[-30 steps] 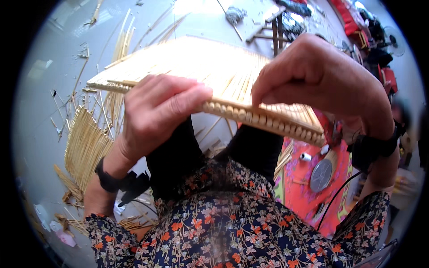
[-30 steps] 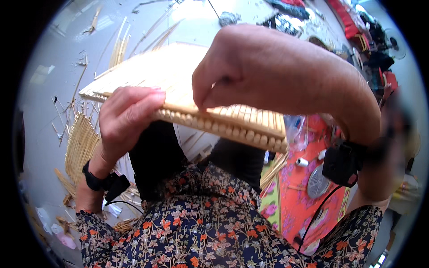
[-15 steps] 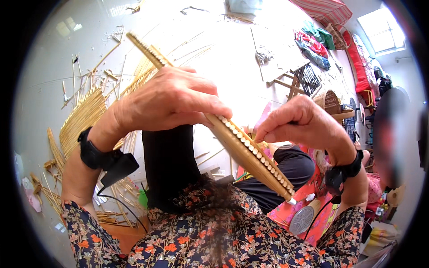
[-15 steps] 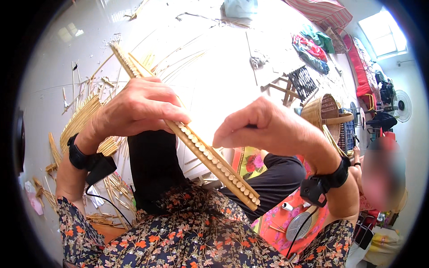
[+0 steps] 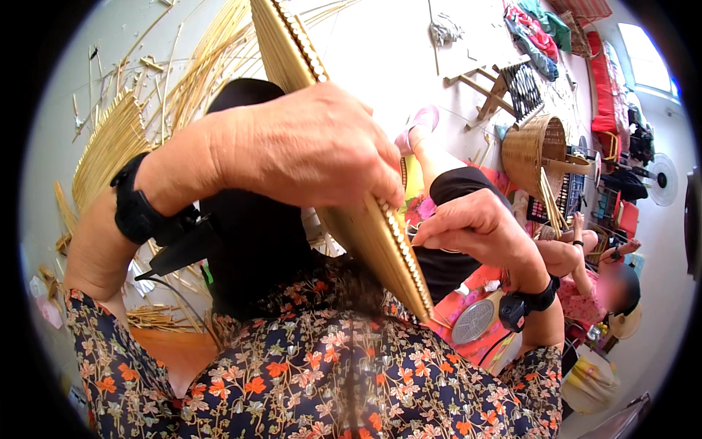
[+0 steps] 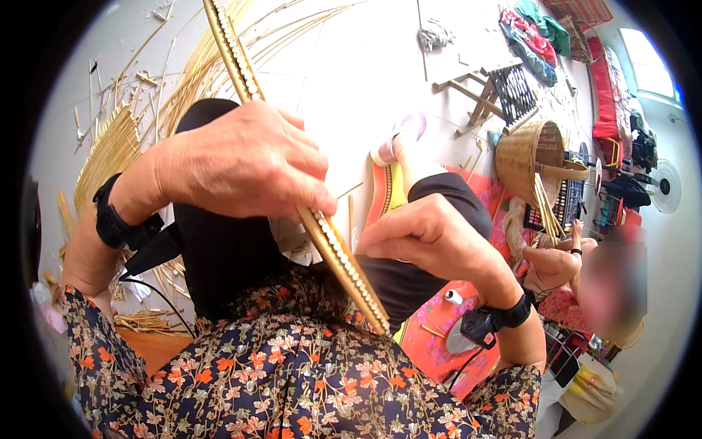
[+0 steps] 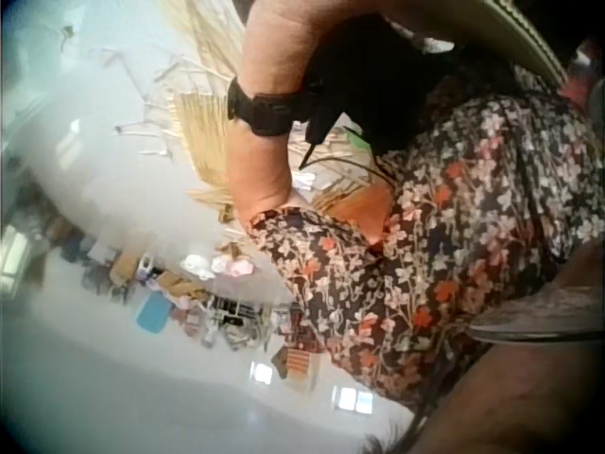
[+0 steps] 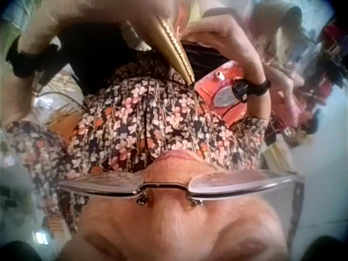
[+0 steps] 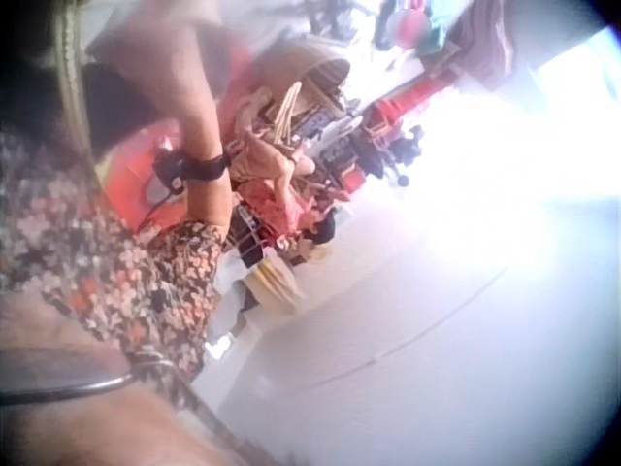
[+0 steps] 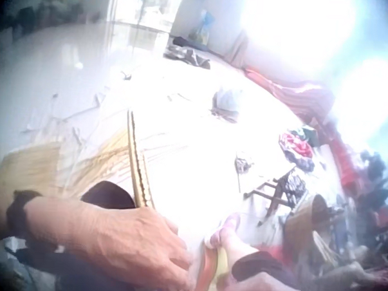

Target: The person weaves a bamboo mat by hand, threading a thin bamboo strip through the existing structure. They use pliers to cut the strip and trim the edges of the mat. The person works on the mat while sitting on the floor, occasionally adjusting the mat's position.

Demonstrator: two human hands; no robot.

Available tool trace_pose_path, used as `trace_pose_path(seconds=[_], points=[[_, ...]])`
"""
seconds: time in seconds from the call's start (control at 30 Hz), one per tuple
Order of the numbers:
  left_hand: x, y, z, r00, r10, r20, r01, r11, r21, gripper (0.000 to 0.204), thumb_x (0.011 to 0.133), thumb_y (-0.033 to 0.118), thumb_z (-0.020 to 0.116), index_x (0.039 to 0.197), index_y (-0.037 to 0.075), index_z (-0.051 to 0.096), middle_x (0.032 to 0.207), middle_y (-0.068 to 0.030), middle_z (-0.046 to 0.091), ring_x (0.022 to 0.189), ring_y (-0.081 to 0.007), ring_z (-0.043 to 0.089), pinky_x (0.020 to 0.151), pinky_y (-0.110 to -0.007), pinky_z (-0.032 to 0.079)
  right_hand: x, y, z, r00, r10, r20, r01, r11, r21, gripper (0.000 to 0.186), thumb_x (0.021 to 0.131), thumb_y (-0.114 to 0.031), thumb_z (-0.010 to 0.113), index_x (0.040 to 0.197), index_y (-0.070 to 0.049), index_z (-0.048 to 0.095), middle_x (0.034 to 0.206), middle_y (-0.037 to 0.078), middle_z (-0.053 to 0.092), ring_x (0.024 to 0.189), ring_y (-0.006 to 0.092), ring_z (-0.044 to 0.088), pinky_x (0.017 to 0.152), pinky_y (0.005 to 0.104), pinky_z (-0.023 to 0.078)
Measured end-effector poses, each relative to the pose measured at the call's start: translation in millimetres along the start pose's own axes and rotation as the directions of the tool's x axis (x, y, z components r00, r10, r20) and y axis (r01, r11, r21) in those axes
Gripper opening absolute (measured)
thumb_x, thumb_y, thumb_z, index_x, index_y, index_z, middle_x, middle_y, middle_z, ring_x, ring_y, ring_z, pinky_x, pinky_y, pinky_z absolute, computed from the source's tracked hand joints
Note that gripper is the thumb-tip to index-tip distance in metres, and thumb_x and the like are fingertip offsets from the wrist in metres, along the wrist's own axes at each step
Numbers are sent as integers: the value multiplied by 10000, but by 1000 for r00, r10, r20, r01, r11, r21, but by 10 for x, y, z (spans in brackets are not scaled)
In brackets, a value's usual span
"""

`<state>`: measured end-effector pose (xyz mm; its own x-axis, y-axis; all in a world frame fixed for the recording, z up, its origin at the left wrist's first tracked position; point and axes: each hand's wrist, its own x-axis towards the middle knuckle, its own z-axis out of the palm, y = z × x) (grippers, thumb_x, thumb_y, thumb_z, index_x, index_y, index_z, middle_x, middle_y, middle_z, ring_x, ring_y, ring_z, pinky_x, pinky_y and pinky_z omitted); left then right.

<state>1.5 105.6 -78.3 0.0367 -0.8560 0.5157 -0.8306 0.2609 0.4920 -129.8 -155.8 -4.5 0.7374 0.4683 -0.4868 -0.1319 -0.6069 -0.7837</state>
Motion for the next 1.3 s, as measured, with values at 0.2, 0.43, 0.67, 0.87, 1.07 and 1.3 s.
trace_pose_path(seconds=[0.2,0.43,0.67,0.87,1.07,1.3], points=[[1,94,50,999,-40,-20,40,999,23,371,675,385,832,968,191,716,761,34,574,702,-210,637,672,-358,492,-73,69,113,995,90,44,-97,981,170,136,979,-36,693,1090,6,760,847,36,737,705,54,593,608,253,468],[-7,90,190,980,-13,-196,28,997,71,390,673,508,808,856,178,711,687,27,524,618,-232,603,652,-369,495,-134,21,122,999,52,-4,-52,998,25,66,959,-13,689,1016,-17,721,808,32,699,620,113,594,563,271,451],[-18,103,183,981,30,-190,-13,996,92,369,756,531,758,860,184,690,699,30,510,630,-216,596,653,-360,483,-108,22,201,985,-147,-88,136,983,-124,78,900,-18,721,976,-33,715,860,84,724,750,258,715,675,329,545],[-19,111,191,984,26,-177,-11,996,83,364,759,528,756,860,186,685,702,29,504,630,-214,591,660,-357,484,-105,-62,234,990,-117,-82,106,985,-133,70,905,-16,706,972,-35,702,858,83,716,754,253,713,677,329,542],[3,87,214,980,39,-194,-23,996,80,363,746,525,759,859,188,686,707,29,510,645,-216,602,675,-354,491,-65,-171,271,995,-76,-69,63,984,-166,53,928,-38,689,972,-43,660,803,99,662,722,288,681,652,355,523],[41,48,206,983,21,-182,-7,997,75,368,720,514,772,879,192,689,726,28,538,684,-227,620,721,-367,490,-77,-296,312,993,12,-117,-41,968,-247,43,981,-71,630,1011,-42,625,843,142,643,789,350,677,686,398,530]])
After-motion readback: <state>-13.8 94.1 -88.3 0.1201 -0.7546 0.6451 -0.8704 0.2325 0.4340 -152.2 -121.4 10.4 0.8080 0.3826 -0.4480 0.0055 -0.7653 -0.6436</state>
